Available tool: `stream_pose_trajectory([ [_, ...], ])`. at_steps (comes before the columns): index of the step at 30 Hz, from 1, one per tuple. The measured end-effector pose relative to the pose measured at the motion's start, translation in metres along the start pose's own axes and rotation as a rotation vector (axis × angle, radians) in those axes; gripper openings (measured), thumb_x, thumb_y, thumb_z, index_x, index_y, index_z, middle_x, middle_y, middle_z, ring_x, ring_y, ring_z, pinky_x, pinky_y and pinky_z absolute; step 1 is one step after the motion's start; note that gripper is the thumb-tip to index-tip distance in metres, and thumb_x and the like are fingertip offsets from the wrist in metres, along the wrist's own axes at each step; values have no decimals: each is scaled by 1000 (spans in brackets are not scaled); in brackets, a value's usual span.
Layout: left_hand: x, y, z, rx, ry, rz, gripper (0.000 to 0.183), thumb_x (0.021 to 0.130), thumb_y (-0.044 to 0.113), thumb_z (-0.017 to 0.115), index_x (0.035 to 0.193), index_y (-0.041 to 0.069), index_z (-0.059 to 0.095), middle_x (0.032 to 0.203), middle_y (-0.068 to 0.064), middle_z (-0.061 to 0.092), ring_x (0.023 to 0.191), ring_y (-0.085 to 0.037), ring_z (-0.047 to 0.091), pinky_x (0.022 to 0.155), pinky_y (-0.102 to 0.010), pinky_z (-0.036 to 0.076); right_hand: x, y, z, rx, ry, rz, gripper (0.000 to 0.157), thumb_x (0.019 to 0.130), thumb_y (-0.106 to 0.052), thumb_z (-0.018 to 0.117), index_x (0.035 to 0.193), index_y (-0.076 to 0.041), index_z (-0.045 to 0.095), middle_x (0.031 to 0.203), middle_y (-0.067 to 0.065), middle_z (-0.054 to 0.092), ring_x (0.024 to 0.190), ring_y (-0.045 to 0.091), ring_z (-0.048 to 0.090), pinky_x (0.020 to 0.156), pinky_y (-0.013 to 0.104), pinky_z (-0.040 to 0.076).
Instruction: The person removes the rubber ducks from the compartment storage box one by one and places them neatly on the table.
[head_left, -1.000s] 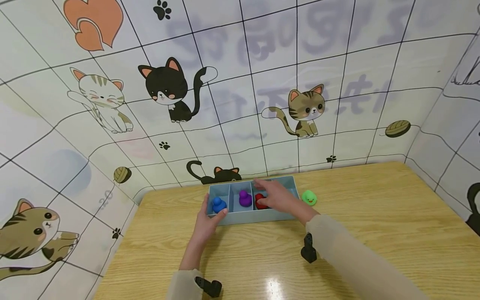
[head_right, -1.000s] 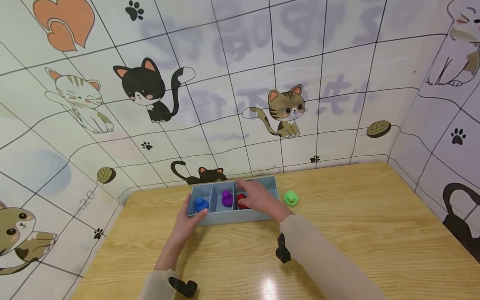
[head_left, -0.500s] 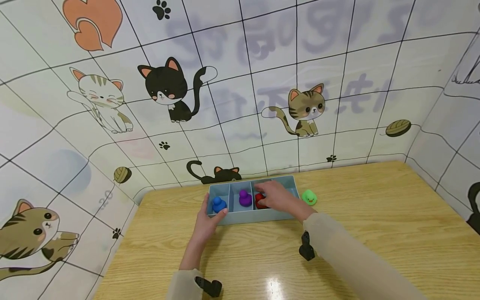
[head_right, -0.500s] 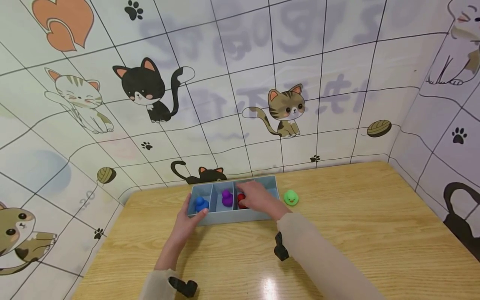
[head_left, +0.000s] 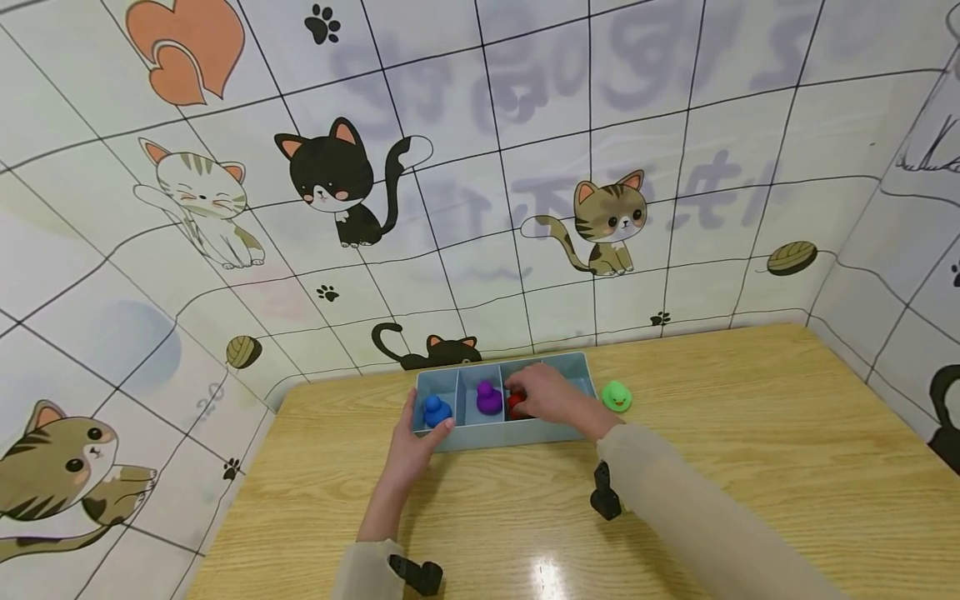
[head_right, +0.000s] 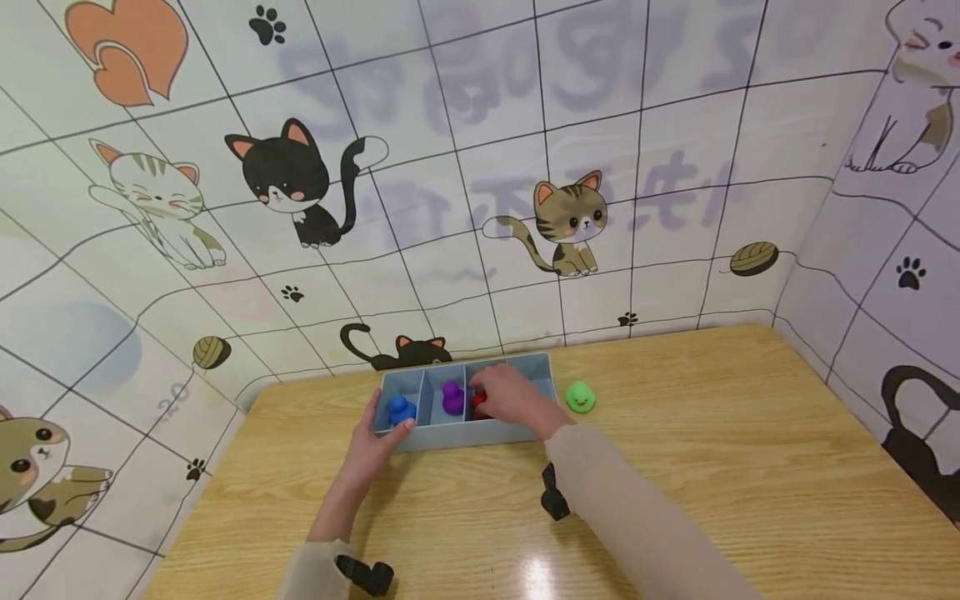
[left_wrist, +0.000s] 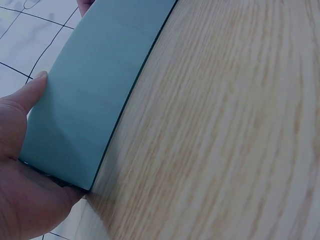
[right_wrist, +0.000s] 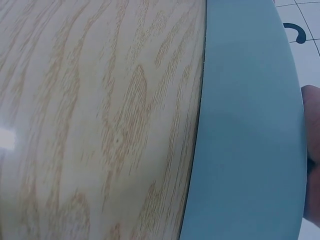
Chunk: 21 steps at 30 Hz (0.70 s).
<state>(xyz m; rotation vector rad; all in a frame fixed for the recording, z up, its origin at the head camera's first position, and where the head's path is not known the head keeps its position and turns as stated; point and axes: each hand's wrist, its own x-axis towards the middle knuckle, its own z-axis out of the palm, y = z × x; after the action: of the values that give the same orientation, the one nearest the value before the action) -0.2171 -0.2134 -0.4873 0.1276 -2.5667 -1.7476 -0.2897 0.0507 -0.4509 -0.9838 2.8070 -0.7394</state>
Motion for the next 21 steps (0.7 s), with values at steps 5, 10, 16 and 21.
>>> stream_pose_trajectory([
  [5, -1, -2, 1, -11, -4, 0, 99, 93, 31, 78, 165, 9, 14, 166, -28, 18, 152, -49, 13, 118, -65, 18, -4, 0, -2, 81, 6, -6, 30, 94, -4, 73, 123, 4, 71, 115, 14, 73, 108, 31, 67, 91, 42, 56],
  [10, -1, -2, 0, -3, 4, -1, 99, 93, 32, 79, 165, 10, 15, 166, -27, 19, 152, -48, 13, 119, -66, 16, -7, 1, -5, 200, 60, -15, 23, 95, 1, 69, 118, 3, 73, 110, 13, 74, 103, 28, 68, 84, 38, 56],
  [16, 1, -1, 0, 3, -3, -4, 99, 93, 34, 78, 165, 10, 14, 166, -27, 18, 152, -49, 13, 118, -66, 18, -14, -1, -13, 285, 131, 5, 28, 96, 1, 67, 123, 3, 71, 115, 16, 72, 105, 31, 67, 84, 39, 57],
  [21, 1, -2, 0, 5, -6, -4, 99, 93, 34, 78, 165, 11, 15, 166, -27, 18, 152, -48, 13, 119, -64, 17, -20, -2, -22, 356, 160, 15, 30, 97, 4, 64, 127, 6, 68, 119, 19, 70, 109, 35, 67, 85, 40, 58],
])
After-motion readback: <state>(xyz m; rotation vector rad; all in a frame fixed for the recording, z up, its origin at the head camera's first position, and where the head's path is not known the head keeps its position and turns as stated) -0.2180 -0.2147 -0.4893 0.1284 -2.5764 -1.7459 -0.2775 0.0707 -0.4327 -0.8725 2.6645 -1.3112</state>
